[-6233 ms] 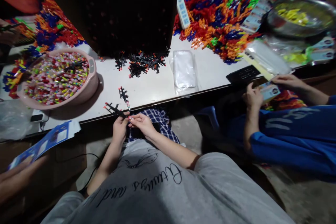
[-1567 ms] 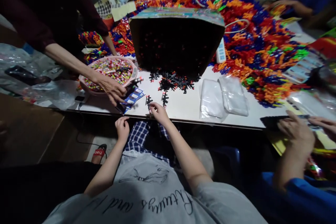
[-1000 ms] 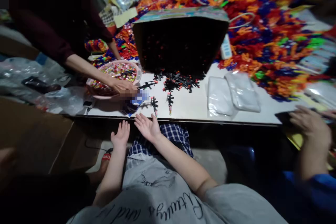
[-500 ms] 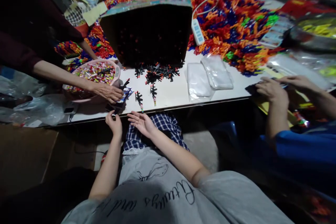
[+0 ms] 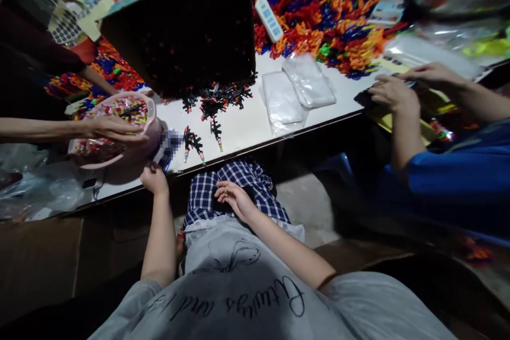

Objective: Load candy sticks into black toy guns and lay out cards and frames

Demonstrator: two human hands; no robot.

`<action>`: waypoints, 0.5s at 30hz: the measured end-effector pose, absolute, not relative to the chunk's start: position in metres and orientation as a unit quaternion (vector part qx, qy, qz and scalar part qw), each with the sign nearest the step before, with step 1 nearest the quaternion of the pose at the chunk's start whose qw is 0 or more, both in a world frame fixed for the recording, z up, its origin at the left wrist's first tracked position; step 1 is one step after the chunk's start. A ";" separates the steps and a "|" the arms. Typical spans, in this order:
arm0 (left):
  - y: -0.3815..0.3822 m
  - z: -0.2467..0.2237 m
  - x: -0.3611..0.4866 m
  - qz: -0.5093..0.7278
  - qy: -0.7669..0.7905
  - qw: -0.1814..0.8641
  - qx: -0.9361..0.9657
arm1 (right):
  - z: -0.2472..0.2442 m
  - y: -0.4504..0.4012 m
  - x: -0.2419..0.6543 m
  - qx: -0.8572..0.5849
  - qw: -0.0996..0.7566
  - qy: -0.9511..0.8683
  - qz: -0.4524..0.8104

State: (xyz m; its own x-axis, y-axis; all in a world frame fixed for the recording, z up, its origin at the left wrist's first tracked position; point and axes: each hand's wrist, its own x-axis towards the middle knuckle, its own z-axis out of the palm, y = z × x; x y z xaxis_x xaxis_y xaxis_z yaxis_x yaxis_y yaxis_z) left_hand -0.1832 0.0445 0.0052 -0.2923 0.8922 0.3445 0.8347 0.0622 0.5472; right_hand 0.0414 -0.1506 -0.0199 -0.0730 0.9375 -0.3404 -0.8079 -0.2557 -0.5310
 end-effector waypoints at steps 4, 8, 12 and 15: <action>0.011 0.016 -0.198 0.435 0.738 -0.011 0.515 | -0.006 -0.144 0.045 -0.304 0.603 -0.102 0.730; -0.045 0.029 -0.178 0.527 0.639 0.089 0.553 | 0.019 -0.128 0.043 -0.240 0.586 -0.053 0.772; -0.067 0.038 -0.123 0.377 0.458 0.398 0.700 | 0.031 -0.120 0.046 -0.197 0.656 -0.042 0.728; -0.053 0.041 -0.072 0.274 0.355 0.525 0.724 | 0.019 -0.111 0.064 -0.257 0.755 -0.024 0.603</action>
State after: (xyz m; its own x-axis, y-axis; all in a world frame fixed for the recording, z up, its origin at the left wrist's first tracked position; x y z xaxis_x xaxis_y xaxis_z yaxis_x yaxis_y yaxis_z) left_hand -0.0723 -0.0531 0.0410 0.5982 0.8009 0.0249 0.2254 -0.1980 0.9539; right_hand 0.0635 -0.1115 0.0190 0.2727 0.9224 -0.2736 -0.8974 0.1413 -0.4180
